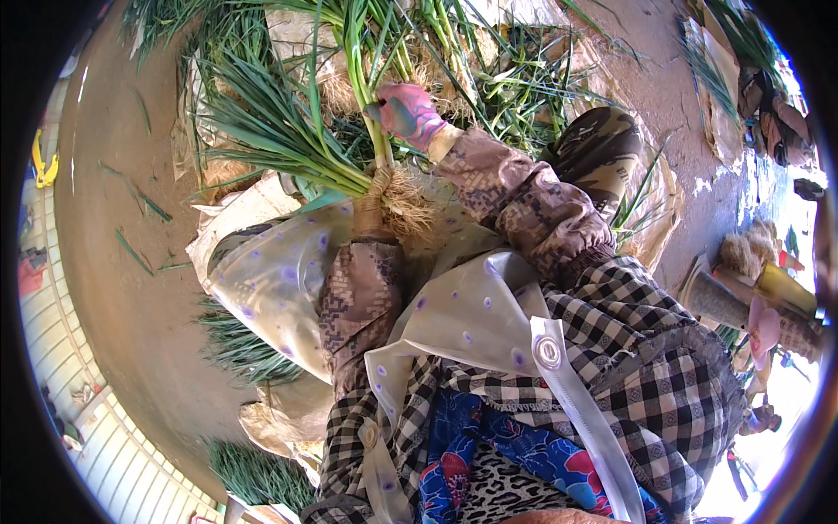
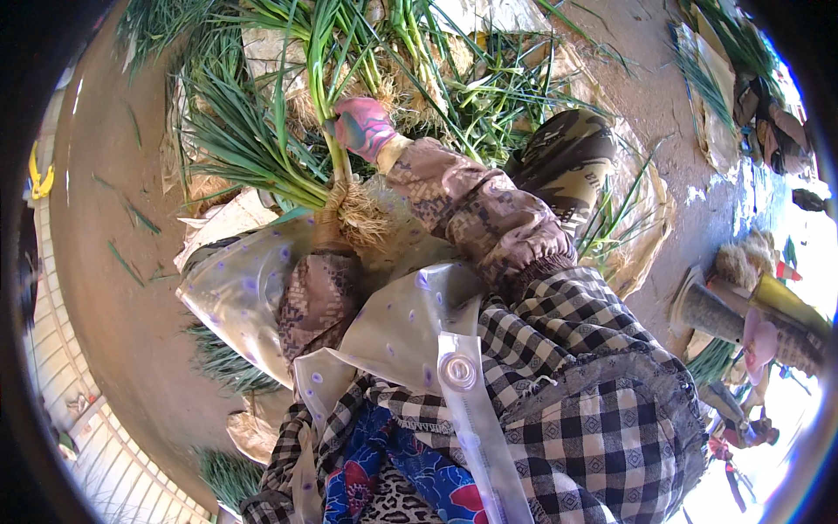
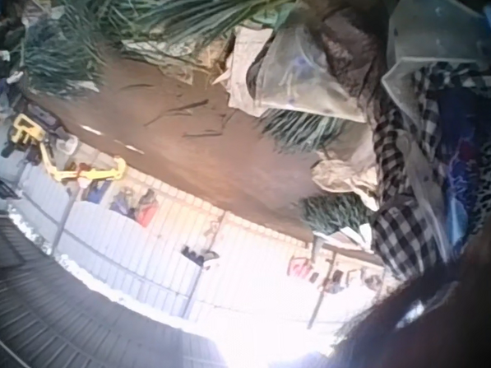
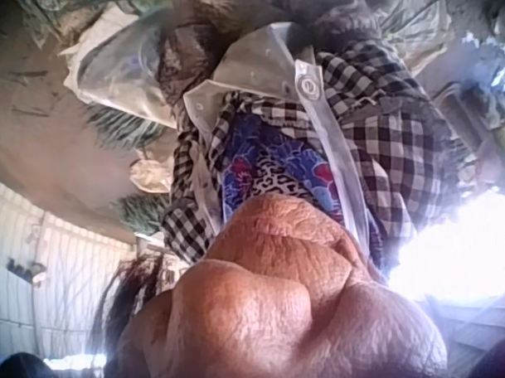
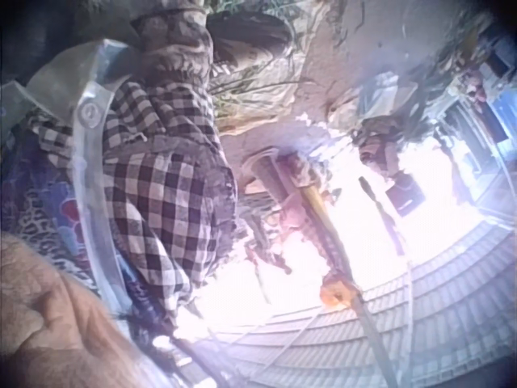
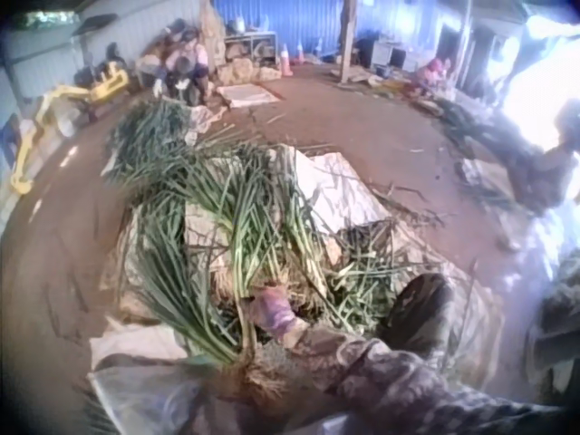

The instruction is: The person cleans scallions by hand, removing dirt and peeling off outer layers while sitting on the floor in a warehouse.

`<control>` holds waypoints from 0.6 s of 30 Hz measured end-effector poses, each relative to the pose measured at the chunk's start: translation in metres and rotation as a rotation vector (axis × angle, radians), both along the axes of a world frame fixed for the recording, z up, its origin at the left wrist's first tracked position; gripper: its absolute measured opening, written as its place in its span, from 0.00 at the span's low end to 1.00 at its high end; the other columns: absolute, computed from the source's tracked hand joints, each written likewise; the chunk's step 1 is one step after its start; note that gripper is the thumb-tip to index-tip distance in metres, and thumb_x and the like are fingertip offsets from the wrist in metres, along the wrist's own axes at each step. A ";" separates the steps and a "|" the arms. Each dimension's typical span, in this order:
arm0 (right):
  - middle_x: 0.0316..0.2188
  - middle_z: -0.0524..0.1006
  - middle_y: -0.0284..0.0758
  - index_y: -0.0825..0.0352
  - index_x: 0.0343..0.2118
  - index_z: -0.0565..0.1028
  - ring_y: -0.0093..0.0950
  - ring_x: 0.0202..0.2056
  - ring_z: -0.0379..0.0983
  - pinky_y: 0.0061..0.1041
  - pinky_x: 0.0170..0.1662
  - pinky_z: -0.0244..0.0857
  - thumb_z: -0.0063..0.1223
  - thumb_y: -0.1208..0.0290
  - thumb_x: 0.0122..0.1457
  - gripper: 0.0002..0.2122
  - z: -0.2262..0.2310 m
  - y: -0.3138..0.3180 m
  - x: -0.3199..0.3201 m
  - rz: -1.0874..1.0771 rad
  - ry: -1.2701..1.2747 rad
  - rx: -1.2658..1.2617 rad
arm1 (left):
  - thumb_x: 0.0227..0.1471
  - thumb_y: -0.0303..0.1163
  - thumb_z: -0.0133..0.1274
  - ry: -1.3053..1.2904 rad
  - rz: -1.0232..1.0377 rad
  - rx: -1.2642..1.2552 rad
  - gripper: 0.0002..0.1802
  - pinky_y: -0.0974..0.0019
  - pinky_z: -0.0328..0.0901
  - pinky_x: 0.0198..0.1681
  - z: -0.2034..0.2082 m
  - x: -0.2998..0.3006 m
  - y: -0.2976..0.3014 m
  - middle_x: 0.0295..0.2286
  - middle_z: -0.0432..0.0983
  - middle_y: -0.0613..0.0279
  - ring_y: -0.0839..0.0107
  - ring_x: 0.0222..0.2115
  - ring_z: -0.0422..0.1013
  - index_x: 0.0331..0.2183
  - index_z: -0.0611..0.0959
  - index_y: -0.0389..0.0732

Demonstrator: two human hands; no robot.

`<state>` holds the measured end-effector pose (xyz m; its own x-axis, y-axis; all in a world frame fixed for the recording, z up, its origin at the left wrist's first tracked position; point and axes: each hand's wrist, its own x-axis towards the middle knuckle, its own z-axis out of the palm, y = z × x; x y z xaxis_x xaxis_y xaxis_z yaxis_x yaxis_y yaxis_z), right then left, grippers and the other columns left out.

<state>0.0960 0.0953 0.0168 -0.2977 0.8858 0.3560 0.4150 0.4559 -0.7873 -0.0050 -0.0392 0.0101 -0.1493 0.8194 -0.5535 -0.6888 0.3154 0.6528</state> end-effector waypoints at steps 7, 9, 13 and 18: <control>0.13 0.71 0.35 0.73 0.26 0.72 0.22 0.13 0.67 0.21 0.15 0.60 0.52 0.71 0.49 0.09 0.017 -0.026 0.022 0.003 0.179 -0.669 | 0.43 0.30 0.53 -0.089 0.155 -0.056 0.15 0.70 0.68 0.24 0.004 0.011 0.006 0.25 0.71 0.61 0.71 0.23 0.69 0.36 0.72 0.35; 0.17 0.71 0.35 0.74 0.29 0.71 0.23 0.15 0.67 0.22 0.16 0.62 0.49 0.74 0.51 0.08 0.035 -0.044 0.031 0.234 0.468 -0.926 | 0.43 0.31 0.54 -0.159 0.200 -0.038 0.14 0.69 0.68 0.24 0.008 0.005 0.007 0.25 0.72 0.59 0.70 0.22 0.70 0.33 0.74 0.35; 0.17 0.71 0.32 0.73 0.29 0.71 0.19 0.14 0.65 0.18 0.16 0.59 0.50 0.74 0.50 0.07 0.048 -0.079 0.052 0.108 0.872 -0.951 | 0.44 0.32 0.54 -0.138 0.125 -0.117 0.12 0.67 0.69 0.24 0.000 0.010 0.011 0.25 0.73 0.59 0.69 0.22 0.71 0.31 0.75 0.36; 0.15 0.70 0.30 0.71 0.28 0.73 0.16 0.11 0.62 0.16 0.13 0.54 0.51 0.73 0.50 0.06 0.086 -0.107 0.072 0.079 0.560 -0.844 | 0.46 0.36 0.52 0.071 0.235 -0.172 0.12 0.72 0.66 0.19 -0.017 -0.008 0.011 0.22 0.72 0.64 0.74 0.18 0.69 0.30 0.76 0.37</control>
